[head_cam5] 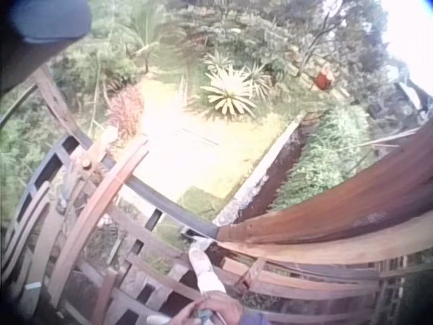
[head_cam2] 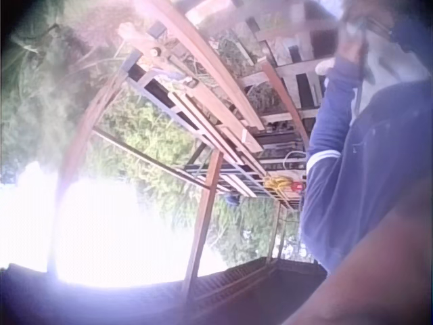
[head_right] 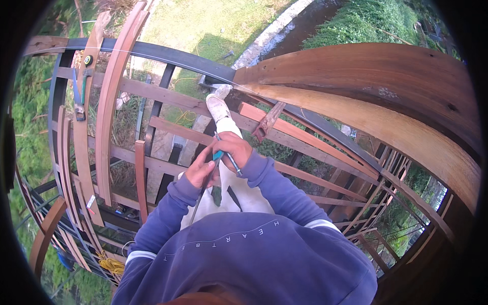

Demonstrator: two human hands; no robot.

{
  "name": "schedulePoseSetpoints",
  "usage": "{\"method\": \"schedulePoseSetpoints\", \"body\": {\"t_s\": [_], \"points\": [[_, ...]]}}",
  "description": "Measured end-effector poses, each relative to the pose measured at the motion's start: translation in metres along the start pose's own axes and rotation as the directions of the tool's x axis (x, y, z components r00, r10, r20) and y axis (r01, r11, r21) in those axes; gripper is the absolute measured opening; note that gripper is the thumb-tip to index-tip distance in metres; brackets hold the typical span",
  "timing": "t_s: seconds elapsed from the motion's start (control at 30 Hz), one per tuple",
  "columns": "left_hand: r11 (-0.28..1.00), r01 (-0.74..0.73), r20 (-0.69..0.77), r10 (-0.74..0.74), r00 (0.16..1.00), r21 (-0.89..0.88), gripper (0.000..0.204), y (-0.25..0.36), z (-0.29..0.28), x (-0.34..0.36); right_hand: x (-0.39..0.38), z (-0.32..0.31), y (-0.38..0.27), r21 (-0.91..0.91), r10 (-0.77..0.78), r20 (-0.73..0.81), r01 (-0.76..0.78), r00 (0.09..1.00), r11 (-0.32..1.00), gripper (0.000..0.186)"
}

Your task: The person uses a hand saw to cut a curved wooden plank on a wooden structure. They then use a square ruler and a pencil to mark measurements on the wood.

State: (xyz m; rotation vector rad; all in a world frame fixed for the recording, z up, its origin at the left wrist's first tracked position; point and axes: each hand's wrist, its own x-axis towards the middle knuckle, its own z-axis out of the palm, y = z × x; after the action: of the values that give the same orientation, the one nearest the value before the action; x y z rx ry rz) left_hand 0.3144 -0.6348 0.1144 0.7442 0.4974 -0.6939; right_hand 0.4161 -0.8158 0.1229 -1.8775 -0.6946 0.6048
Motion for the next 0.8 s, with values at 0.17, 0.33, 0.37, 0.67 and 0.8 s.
{"method": "schedulePoseSetpoints", "body": {"t_s": [0.17, 0.33, 0.37, 0.67, 0.8], "points": [[0.995, -0.002, -0.183, 0.02, 0.983, 0.098, 0.057, -0.044, -0.059, -0.059, -0.064, 0.009, -0.009, 0.01, 0.289, -0.399, -0.31, 0.87, 0.951, 0.026], [0.903, -0.096, -0.507, 0.32, 0.8, 0.42, 0.059, -0.132, -0.147, -0.149, -0.145, -0.1, -0.015, 0.124, 0.216, -0.925, -0.289, 0.313, 0.949, 0.039], [0.858, -0.072, -0.533, 0.379, 0.756, 0.508, 0.058, -0.151, -0.164, -0.171, -0.142, -0.131, -0.039, 0.046, 0.094, -0.98, -0.259, 0.175, 0.965, 0.04], [0.828, 0.107, -0.589, 0.295, 0.753, 0.551, 0.057, -0.21, -0.197, -0.312, -0.039, -0.263, -0.28, -0.525, -0.507, -0.812, -0.018, -0.29, 0.851, 0.106], [0.797, -0.04, -0.58, 0.472, 0.664, 0.602, 0.055, -0.254, -0.203, -0.356, 0.019, -0.29, -0.292, -0.57, -0.565, -0.759, -0.09, -0.323, 0.817, 0.113]]}}
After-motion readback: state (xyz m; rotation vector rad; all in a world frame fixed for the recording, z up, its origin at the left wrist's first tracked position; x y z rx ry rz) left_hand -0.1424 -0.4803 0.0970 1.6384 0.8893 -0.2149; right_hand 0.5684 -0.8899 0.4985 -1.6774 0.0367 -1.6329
